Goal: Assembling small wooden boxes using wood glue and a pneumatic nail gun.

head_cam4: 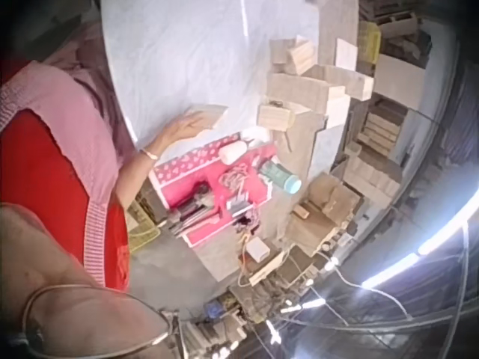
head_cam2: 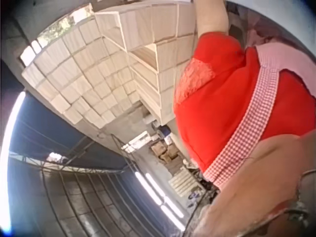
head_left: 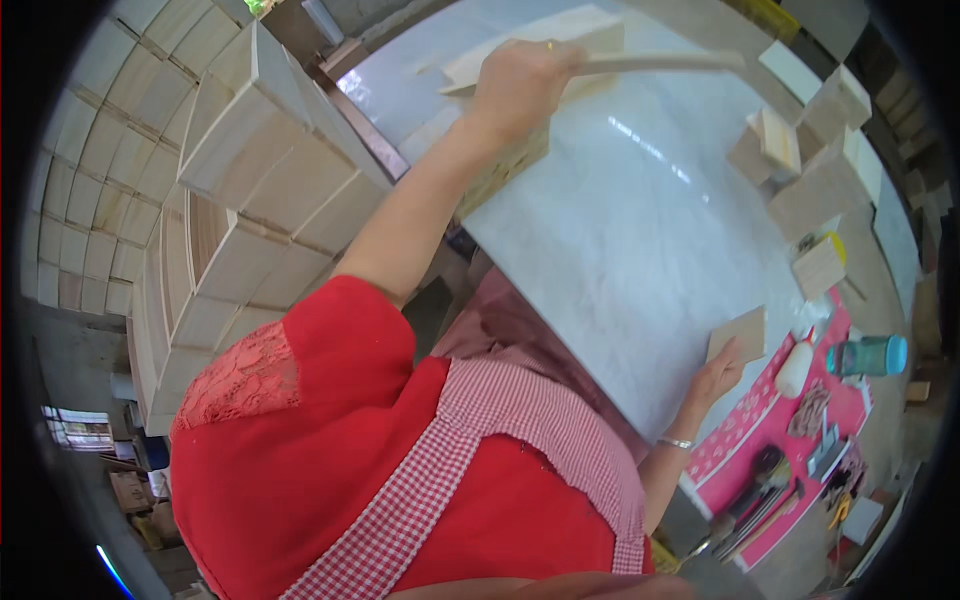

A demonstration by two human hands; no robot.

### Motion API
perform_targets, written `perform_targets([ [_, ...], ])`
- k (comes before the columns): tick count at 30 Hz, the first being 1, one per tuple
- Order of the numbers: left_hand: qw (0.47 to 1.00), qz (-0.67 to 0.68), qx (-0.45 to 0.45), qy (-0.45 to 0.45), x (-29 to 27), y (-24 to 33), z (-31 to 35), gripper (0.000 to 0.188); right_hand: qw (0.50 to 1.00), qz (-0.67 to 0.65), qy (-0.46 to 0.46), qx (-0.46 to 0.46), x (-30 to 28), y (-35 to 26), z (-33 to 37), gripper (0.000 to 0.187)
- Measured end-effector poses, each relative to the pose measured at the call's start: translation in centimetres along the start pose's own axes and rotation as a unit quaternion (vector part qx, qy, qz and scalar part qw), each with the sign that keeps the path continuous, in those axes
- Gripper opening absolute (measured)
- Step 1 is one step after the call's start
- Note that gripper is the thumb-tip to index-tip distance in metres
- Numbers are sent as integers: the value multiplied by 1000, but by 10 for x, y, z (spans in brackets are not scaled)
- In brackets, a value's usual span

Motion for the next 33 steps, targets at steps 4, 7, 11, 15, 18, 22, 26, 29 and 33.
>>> perform_targets([
  [4,993,-10,116,-16,-27,14,98,19,995,1,94,-16,-26,3,19,47],
  [7,984,-24,159,-73,-26,5,156,21,996,41,81,-12,-31,-4,36,45],
  [11,979,38,135,-147,-14,-2,178,29,997,71,34,-20,-34,-11,50,42],
  [15,966,65,163,-189,4,14,177,44,994,98,-38,-7,-21,1,61,35],
  [18,960,73,185,-197,30,44,173,58,1000,-22,20,1,-25,-27,75,31],
  [22,950,20,212,-227,76,61,164,77,994,-36,-26,103,-22,-26,87,31],
  [26,919,-20,213,-330,118,72,161,89,999,-21,-8,27,-21,-32,91,32],
  [29,877,-6,204,-435,132,81,167,92,978,159,29,-132,-14,-72,101,30],
  [33,877,12,248,-411,127,95,175,91,937,266,28,-224,5,-82,110,45],
])
Point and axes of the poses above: each hand's wrist, its own z-axis away from the middle knuckle, its own x-axis out of the palm, y = z × x, the point moved 10 cm from there along -z, towards the middle knuckle, and after that the axes turned 8 degrees about y, right-handed, at the moved point
